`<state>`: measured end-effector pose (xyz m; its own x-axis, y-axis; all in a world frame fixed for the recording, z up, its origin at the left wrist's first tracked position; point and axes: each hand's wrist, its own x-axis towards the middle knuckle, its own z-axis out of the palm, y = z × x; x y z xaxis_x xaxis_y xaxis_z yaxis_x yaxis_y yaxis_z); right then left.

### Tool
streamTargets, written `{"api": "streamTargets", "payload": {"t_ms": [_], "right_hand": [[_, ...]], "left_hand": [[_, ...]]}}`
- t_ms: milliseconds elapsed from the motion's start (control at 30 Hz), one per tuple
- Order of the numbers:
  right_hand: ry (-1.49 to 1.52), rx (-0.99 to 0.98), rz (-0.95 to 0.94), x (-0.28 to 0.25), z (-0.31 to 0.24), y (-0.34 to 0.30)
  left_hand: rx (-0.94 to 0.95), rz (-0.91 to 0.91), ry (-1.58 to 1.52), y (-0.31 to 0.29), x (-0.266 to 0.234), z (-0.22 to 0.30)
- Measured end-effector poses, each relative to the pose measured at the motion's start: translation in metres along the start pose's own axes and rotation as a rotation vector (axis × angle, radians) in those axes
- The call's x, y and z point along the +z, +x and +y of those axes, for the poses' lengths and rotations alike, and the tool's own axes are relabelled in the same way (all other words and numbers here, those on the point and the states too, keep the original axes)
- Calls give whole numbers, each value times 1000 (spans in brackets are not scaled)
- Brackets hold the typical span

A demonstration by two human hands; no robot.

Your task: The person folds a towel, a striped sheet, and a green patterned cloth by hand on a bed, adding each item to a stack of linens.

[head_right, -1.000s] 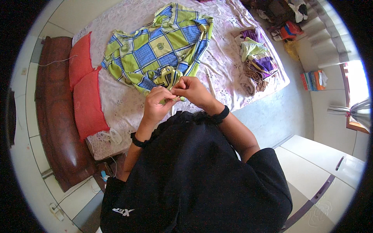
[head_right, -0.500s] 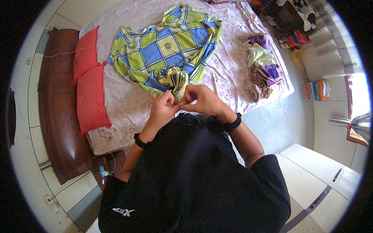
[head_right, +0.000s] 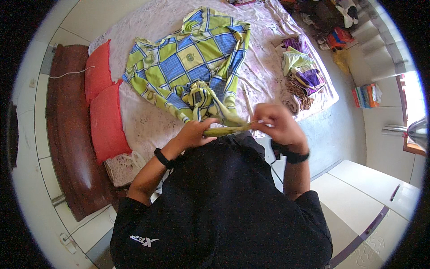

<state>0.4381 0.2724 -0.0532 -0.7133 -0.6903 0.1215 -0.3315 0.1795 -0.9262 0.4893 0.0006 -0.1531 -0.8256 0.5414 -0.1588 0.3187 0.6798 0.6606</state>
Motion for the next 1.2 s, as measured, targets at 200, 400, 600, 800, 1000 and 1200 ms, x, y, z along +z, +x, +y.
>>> {"api": "streamTargets", "payload": {"t_ms": [200,400,600,800,1000,1200], "right_hand": [[-7,125,581,-43,-16,-75],[179,153,840,-46,-7,-105],[353,17,980,-28,-21,-129],[59,-103,1099,1,-98,-169],[-107,-529,438,14,-191,-188],[6,-519,549,57,-250,-213]], "left_hand": [[122,50,21,-12,19,-64],[-145,-203,154,-47,84,-180],[-390,-581,98,-53,112,-196],[-1256,-529,-1304,2,91,-171],[-624,170,-234,88,111,-183],[32,132,317,150,105,-121]]}}
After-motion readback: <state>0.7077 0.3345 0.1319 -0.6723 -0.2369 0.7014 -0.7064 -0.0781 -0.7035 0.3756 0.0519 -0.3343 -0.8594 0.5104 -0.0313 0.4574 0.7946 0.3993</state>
